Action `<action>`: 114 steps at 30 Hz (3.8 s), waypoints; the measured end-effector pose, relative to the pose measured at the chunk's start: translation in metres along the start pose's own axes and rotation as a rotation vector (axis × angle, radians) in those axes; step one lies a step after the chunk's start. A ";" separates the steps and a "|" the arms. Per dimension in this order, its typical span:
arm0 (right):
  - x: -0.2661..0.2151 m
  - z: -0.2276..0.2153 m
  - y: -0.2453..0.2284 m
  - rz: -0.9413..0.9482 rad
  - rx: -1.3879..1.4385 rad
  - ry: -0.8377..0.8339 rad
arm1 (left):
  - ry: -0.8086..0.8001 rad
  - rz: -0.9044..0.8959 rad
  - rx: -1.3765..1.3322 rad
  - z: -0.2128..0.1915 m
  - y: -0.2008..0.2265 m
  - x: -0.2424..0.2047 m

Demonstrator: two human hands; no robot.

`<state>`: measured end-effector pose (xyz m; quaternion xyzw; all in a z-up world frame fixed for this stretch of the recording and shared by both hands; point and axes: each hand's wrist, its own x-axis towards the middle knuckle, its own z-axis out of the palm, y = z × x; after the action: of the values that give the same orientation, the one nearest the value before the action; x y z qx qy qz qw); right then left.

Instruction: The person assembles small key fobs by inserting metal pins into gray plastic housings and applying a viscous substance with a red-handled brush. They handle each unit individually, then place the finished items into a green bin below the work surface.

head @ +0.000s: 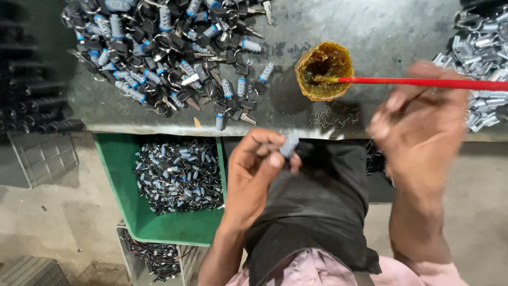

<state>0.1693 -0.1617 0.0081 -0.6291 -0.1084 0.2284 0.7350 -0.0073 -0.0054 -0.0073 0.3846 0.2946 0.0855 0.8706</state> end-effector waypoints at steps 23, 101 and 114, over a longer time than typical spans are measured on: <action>0.002 -0.004 -0.037 -0.046 -0.696 -0.074 | -0.271 -0.027 -0.128 -0.002 0.038 0.016; -0.013 0.023 0.008 0.051 0.081 0.169 | 0.012 -0.028 -0.022 -0.023 0.019 -0.009; -0.008 -0.007 -0.014 -0.122 -0.157 0.264 | -0.011 -0.190 -0.492 0.001 -0.012 0.060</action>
<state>0.1684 -0.1733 0.0214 -0.7014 -0.0662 0.0893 0.7040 0.0404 0.0085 -0.0422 0.1322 0.2953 0.0703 0.9436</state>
